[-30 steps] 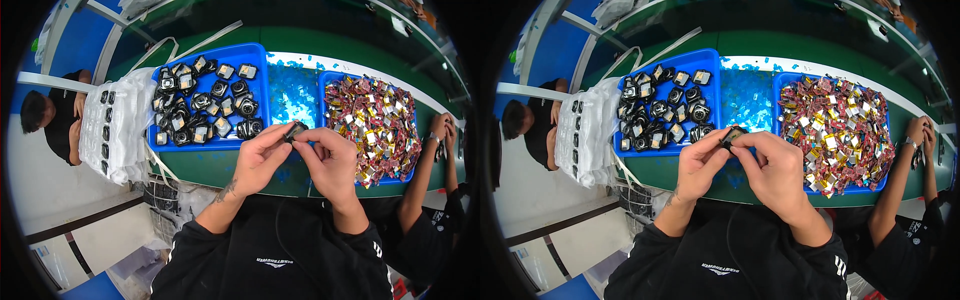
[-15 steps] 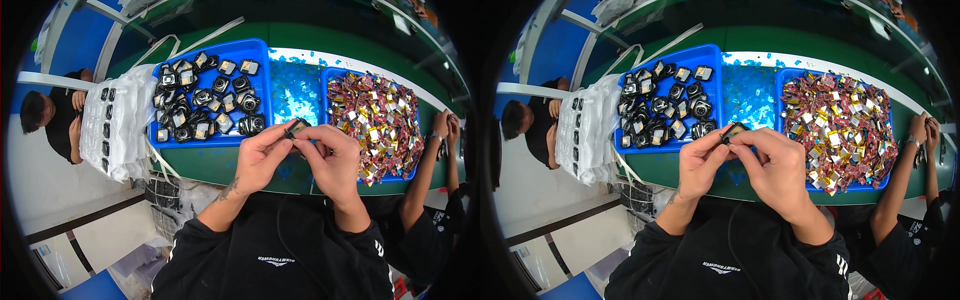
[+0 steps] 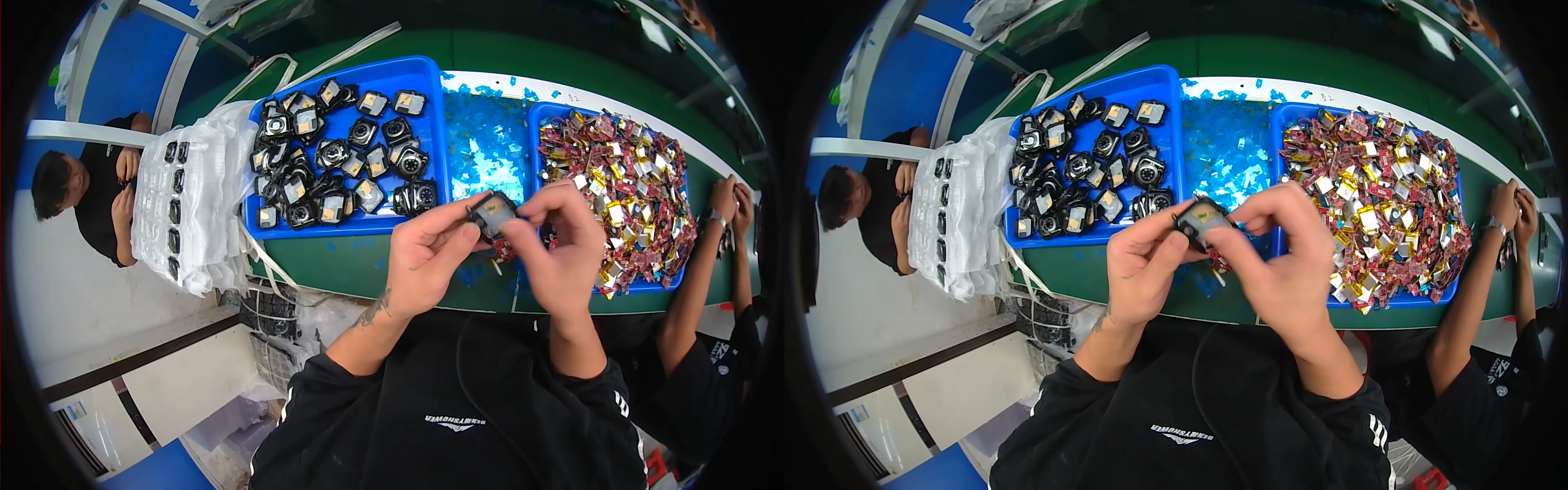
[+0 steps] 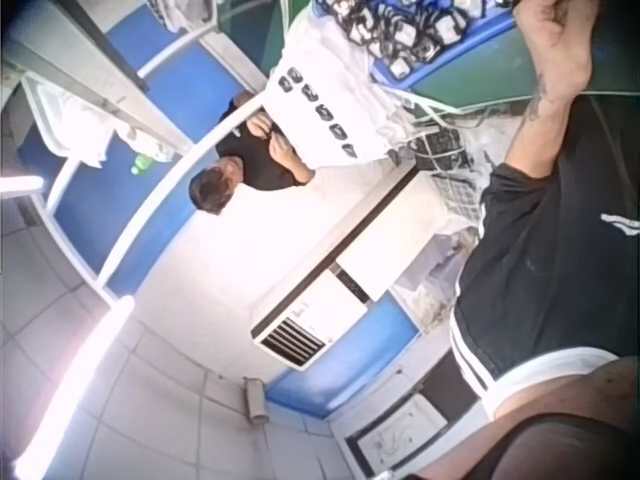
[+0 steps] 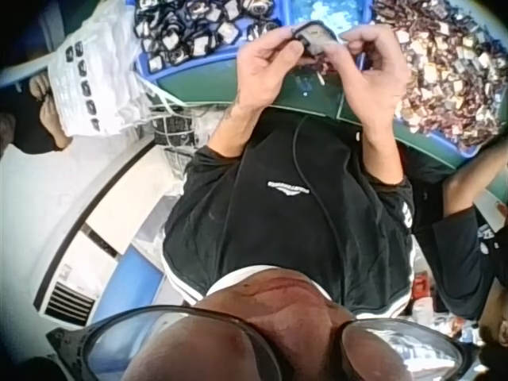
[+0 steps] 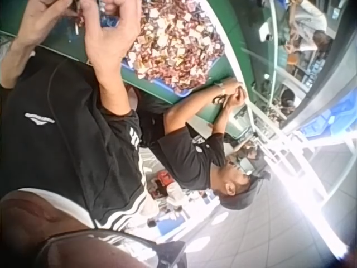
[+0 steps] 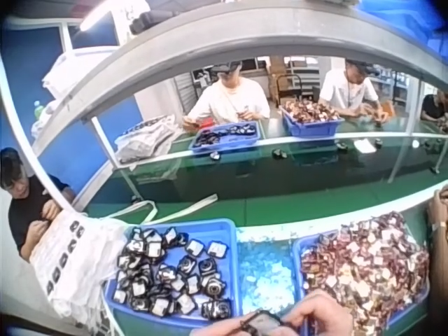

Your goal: Assembling electronic components by manually placing small modules into larger housings on a production line.

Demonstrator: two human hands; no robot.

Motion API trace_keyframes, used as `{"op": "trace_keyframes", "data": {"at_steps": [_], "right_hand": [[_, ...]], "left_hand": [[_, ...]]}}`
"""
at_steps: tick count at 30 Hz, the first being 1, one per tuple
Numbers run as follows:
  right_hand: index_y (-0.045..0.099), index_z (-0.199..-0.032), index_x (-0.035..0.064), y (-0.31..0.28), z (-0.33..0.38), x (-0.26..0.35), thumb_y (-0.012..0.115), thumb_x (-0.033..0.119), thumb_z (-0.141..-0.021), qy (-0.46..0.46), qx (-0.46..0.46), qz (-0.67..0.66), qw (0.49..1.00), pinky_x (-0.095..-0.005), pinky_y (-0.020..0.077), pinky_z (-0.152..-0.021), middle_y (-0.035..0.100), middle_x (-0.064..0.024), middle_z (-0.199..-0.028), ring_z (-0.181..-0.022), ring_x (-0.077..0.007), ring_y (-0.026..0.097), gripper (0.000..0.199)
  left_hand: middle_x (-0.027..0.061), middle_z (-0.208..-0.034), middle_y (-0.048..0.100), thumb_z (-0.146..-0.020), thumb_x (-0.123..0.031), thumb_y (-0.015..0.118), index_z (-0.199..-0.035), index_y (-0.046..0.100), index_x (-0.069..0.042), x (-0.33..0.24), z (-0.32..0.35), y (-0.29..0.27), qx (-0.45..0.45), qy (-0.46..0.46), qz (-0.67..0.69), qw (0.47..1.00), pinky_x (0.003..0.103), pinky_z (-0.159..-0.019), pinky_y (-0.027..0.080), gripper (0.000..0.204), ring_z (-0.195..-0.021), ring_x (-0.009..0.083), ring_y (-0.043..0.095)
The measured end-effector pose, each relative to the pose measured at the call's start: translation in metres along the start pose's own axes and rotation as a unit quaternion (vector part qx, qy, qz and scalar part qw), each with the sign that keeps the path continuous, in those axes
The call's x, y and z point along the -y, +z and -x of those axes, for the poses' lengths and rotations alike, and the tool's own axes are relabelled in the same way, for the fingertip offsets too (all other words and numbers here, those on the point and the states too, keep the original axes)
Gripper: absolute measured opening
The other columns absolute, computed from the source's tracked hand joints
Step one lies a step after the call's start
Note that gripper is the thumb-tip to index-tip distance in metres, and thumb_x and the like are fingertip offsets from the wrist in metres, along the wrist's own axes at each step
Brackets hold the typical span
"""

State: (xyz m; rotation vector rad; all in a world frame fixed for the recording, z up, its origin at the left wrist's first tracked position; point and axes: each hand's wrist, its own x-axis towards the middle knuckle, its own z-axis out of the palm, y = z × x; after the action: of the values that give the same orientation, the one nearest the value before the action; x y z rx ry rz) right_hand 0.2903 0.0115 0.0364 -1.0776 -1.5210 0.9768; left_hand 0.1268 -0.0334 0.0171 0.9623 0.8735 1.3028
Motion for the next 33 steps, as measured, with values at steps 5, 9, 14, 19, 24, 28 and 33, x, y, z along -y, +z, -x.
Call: {"op": "trace_keyframes", "data": {"at_steps": [5,9,14,19,24,28,33], "right_hand": [[0.061,-0.099,-0.0015,-0.013,0.016,-0.001,0.070,-0.005,-0.083,0.136,0.122,-0.158,0.970,-0.0256,0.0532,-0.079,0.065,-0.0073,-0.094,-0.088,-0.0109,0.064,0.019],[0.060,-0.102,-0.0052,-0.013,0.010,0.009,0.067,-0.006,-0.086,0.159,0.060,-0.242,0.955,-0.0224,0.0531,-0.076,0.068,-0.0080,-0.090,-0.084,-0.0101,0.066,0.018],[0.062,-0.104,-0.0062,-0.025,0.010,0.007,0.066,-0.006,-0.086,0.170,0.116,-0.267,0.941,-0.0217,0.0529,-0.074,0.070,-0.0095,-0.091,-0.083,-0.0103,0.066,0.018],[0.064,-0.103,-0.0067,-0.030,0.014,0.008,0.063,-0.006,-0.087,0.160,0.115,-0.257,0.946,-0.0229,0.0535,-0.073,0.070,-0.0113,-0.093,-0.082,-0.0118,0.067,0.016],[0.066,-0.098,-0.0068,-0.029,0.019,0.012,0.065,-0.005,-0.087,0.119,0.120,-0.181,0.969,-0.0238,0.0539,-0.071,0.069,-0.0113,-0.092,-0.080,-0.0125,0.067,0.012],[0.066,-0.093,-0.0070,-0.027,0.016,0.017,0.065,-0.003,-0.087,0.137,0.118,-0.116,0.977,-0.0235,0.0535,-0.069,0.068,-0.0102,-0.089,-0.078,-0.0125,0.066,0.008],[0.066,-0.093,-0.0061,-0.033,0.010,0.006,0.062,-0.001,-0.090,0.147,0.152,-0.160,0.964,-0.0209,0.0497,-0.066,0.066,-0.0067,-0.087,-0.078,-0.0090,0.061,0.007]], "left_hand": [[0.0187,-0.118,0.061,-0.098,0.001,0.046,-0.139,0.041,0.006,-0.010,-0.014,0.015,-0.073,0.018,0.085,0.994,0.037,-0.091,0.056,0.041,-0.107,0.0246,0.064],[0.0157,-0.119,0.059,-0.092,0.005,0.054,-0.123,0.064,-0.002,-0.013,-0.014,0.000,0.049,0.157,-0.280,0.946,0.030,-0.079,0.053,0.033,-0.094,0.0190,0.064],[0.0147,-0.115,0.061,-0.080,0.008,0.069,-0.112,0.070,-0.003,-0.025,-0.013,0.002,0.017,0.186,-0.385,0.904,0.029,-0.074,0.053,0.034,-0.088,0.0203,0.066],[0.0143,-0.111,0.064,-0.075,0.006,0.077,-0.105,0.073,0.000,-0.028,-0.009,0.001,0.029,0.184,-0.405,0.895,0.029,-0.078,0.055,0.030,-0.095,0.0226,0.067],[0.0144,-0.110,0.066,-0.075,0.005,0.076,-0.103,0.073,0.000,-0.025,-0.007,-0.001,0.027,0.190,-0.409,0.892,0.029,-0.077,0.055,0.028,-0.093,0.0219,0.067],[0.0151,-0.108,0.067,-0.075,0.006,0.076,-0.101,0.074,0.000,-0.024,-0.007,-0.002,0.032,0.203,-0.411,0.888,0.028,-0.077,0.055,0.026,-0.092,0.0218,0.067],[0.0161,-0.107,0.067,-0.077,0.007,0.073,-0.097,0.074,0.002,-0.018,-0.002,-0.004,0.030,0.134,-0.332,0.933,0.028,-0.076,0.055,0.022,-0.093,0.0218,0.067]]}}
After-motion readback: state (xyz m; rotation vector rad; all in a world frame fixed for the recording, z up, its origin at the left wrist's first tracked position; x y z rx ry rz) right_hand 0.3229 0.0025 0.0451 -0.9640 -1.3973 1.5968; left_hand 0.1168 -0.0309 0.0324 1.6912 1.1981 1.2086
